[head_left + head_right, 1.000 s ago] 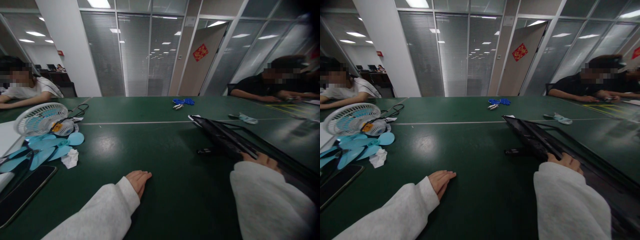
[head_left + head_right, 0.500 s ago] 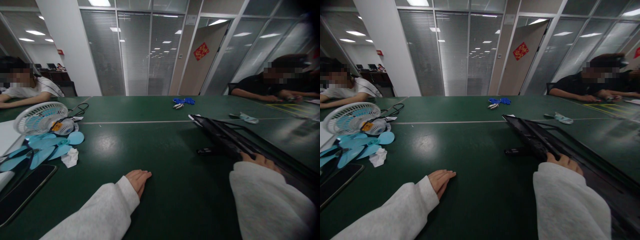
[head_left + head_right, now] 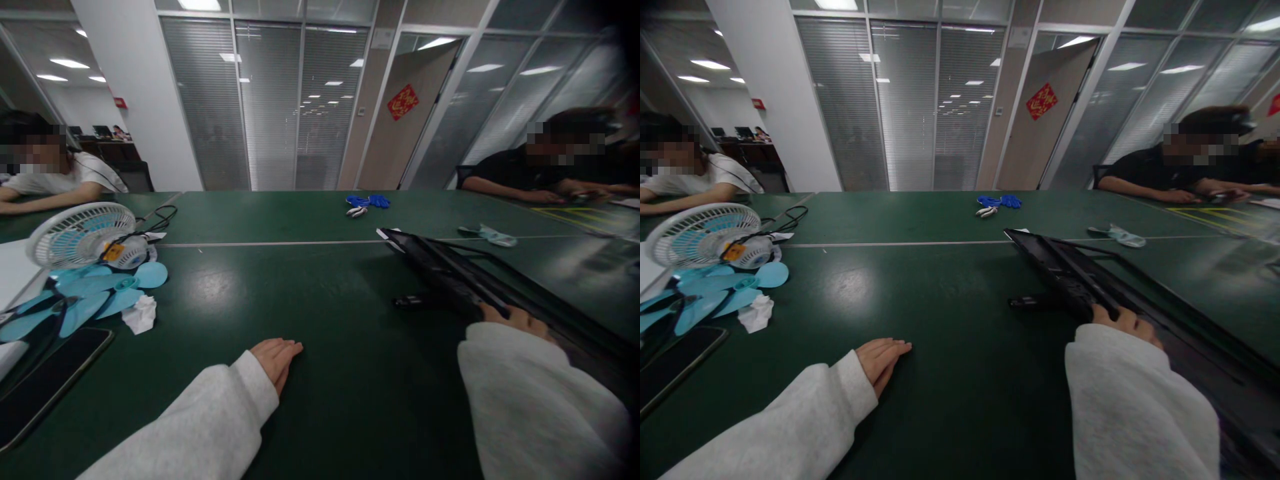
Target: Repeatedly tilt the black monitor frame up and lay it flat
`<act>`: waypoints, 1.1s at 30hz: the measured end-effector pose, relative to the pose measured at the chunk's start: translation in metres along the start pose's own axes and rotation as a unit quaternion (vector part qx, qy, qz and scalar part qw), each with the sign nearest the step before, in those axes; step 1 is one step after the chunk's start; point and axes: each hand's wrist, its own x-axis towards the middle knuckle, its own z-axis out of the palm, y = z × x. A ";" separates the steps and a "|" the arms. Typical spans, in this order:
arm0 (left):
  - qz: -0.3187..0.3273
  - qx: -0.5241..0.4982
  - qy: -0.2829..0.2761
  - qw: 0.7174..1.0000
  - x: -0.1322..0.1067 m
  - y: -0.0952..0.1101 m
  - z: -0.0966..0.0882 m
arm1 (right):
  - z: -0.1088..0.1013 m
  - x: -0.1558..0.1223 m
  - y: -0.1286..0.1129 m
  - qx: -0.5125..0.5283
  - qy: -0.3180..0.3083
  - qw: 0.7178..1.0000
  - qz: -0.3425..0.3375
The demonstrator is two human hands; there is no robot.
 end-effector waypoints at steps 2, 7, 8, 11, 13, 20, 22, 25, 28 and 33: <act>0.000 0.000 0.001 1.000 0.000 0.000 0.000 | 0.001 0.001 0.001 0.002 -0.002 1.000 0.000; 0.001 0.001 0.005 1.000 0.000 0.000 0.001 | 0.002 0.002 0.003 0.007 -0.009 1.000 -0.001; 0.001 0.001 0.005 1.000 0.000 -0.001 0.001 | 0.002 0.002 0.002 0.006 -0.010 1.000 0.000; 0.001 0.000 0.006 1.000 0.000 -0.001 0.001 | 0.003 0.003 0.001 0.000 -0.014 1.000 0.008; 0.001 0.000 0.007 1.000 0.000 0.000 0.001 | 0.003 0.003 0.000 -0.006 -0.016 1.000 0.012; 0.002 -0.002 0.010 1.000 0.000 0.000 0.000 | 0.000 0.002 -0.001 -0.021 -0.021 0.999 0.015; 0.001 -0.001 0.011 1.000 0.000 0.000 0.001 | -0.001 0.000 -0.002 -0.026 -0.024 0.999 0.014; 0.001 -0.001 0.011 1.000 0.000 -0.001 0.003 | -0.001 -0.003 -0.003 -0.028 -0.026 0.999 0.015; 0.002 0.000 0.013 1.000 0.000 -0.001 0.004 | 0.001 -0.006 -0.004 -0.028 -0.023 0.999 0.014; 0.005 0.004 0.021 1.000 -0.001 0.001 0.002 | 0.006 -0.007 -0.009 -0.024 -0.008 1.000 0.014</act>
